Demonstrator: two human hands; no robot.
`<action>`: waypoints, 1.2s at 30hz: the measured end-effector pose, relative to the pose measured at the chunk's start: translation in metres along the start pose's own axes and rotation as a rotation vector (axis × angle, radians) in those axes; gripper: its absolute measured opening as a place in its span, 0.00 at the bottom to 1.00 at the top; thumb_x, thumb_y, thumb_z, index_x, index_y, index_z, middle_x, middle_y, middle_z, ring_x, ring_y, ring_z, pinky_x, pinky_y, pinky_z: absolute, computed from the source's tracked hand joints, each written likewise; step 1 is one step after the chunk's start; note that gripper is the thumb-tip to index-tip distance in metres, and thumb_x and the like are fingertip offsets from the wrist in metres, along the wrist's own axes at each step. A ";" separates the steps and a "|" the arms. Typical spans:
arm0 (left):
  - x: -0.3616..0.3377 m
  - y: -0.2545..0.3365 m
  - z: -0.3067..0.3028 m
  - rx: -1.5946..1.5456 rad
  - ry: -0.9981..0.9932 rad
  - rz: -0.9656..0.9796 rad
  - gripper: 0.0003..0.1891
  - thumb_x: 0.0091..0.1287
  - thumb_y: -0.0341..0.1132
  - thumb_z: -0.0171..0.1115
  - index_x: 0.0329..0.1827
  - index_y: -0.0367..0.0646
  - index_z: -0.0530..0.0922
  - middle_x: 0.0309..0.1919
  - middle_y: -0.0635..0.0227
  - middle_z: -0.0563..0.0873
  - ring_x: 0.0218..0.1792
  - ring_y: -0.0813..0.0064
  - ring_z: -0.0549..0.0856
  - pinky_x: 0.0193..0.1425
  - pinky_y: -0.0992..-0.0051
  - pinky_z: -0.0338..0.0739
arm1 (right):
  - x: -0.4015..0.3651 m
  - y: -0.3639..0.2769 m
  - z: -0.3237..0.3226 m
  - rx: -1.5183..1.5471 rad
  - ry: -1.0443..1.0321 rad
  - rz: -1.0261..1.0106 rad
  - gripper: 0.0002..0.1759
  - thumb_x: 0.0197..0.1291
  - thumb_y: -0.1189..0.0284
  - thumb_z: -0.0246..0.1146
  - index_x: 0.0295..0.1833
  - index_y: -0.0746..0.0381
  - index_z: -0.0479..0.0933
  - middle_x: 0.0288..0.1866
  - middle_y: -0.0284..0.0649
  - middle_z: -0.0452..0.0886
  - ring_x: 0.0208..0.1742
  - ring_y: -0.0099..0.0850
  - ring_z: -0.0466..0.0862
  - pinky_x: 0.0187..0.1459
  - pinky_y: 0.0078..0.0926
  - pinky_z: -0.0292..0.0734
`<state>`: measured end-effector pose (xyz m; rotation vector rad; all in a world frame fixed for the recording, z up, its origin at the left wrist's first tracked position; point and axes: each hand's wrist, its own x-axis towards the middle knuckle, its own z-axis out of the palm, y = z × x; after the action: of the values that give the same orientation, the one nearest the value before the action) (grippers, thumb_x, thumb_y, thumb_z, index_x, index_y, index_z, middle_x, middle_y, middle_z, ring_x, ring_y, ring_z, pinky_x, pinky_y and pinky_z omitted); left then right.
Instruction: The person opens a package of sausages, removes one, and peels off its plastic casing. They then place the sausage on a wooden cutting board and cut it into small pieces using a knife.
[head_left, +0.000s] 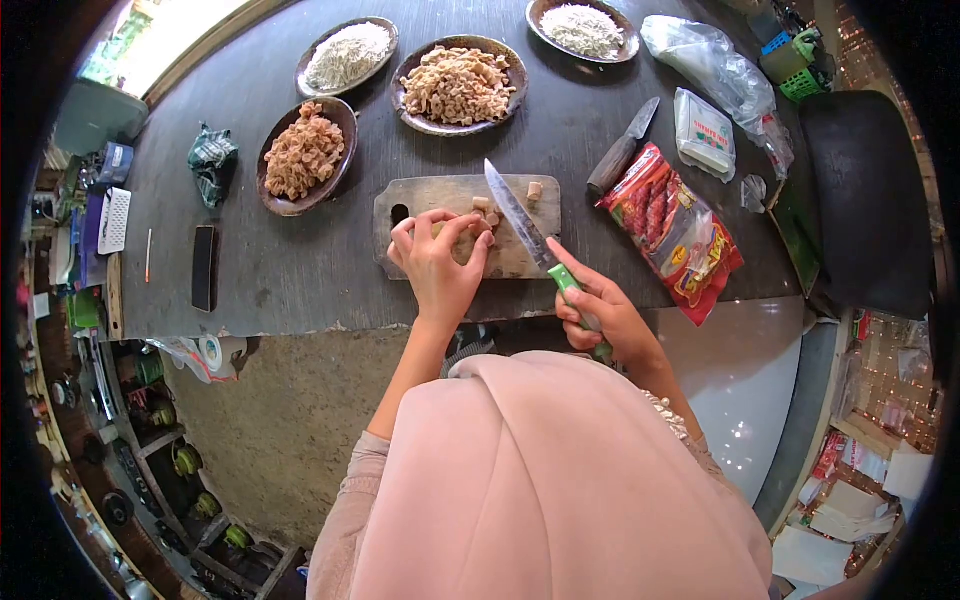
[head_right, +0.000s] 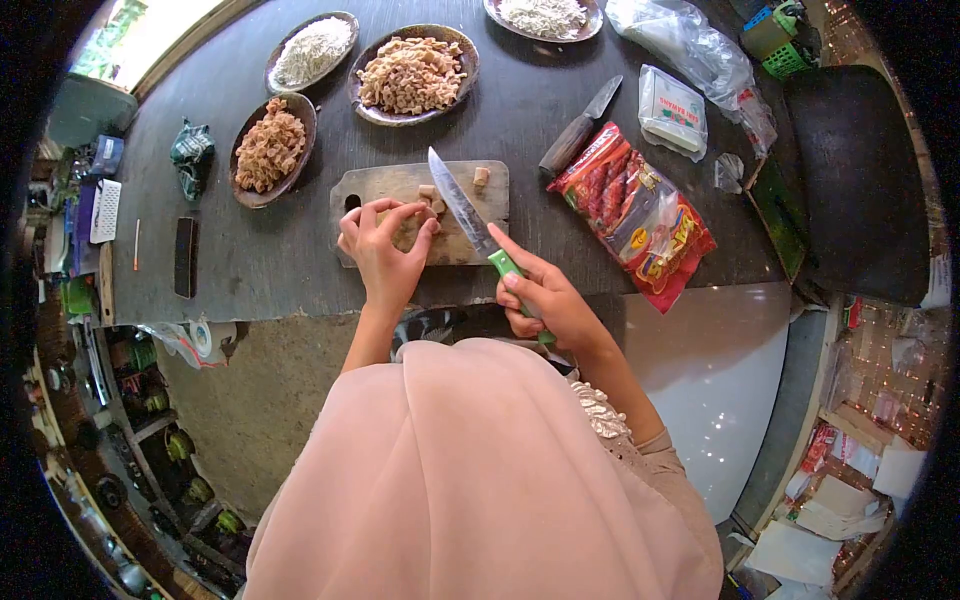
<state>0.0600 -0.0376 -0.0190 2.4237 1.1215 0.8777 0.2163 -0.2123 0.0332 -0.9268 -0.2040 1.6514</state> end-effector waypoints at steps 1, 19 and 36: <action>0.000 0.001 0.000 0.004 0.000 0.001 0.11 0.57 0.40 0.78 0.43 0.55 0.89 0.50 0.76 0.83 0.60 0.61 0.71 0.64 0.56 0.60 | -0.001 -0.001 -0.005 0.002 -0.003 0.000 0.38 0.77 0.76 0.50 0.87 0.47 0.47 0.32 0.31 0.67 0.20 0.15 0.59 0.21 0.13 0.57; -0.005 0.007 0.003 -0.115 0.095 0.053 0.07 0.59 0.29 0.76 0.36 0.46 0.85 0.38 0.71 0.88 0.42 0.70 0.83 0.53 0.66 0.71 | -0.003 -0.018 -0.031 -0.122 -0.063 -0.030 0.37 0.79 0.76 0.49 0.87 0.46 0.47 0.32 0.30 0.66 0.21 0.15 0.59 0.23 0.14 0.58; -0.025 -0.035 -0.028 -0.005 0.121 0.038 0.11 0.58 0.27 0.76 0.44 0.49 0.88 0.46 0.74 0.92 0.53 0.65 0.81 0.59 0.66 0.71 | 0.007 -0.015 0.003 -0.424 -0.043 -0.002 0.37 0.77 0.75 0.49 0.87 0.48 0.47 0.28 0.27 0.62 0.24 0.16 0.58 0.24 0.14 0.58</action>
<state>0.0098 -0.0337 -0.0262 2.4238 1.1164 1.0501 0.2256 -0.2005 0.0408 -1.2053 -0.6016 1.6572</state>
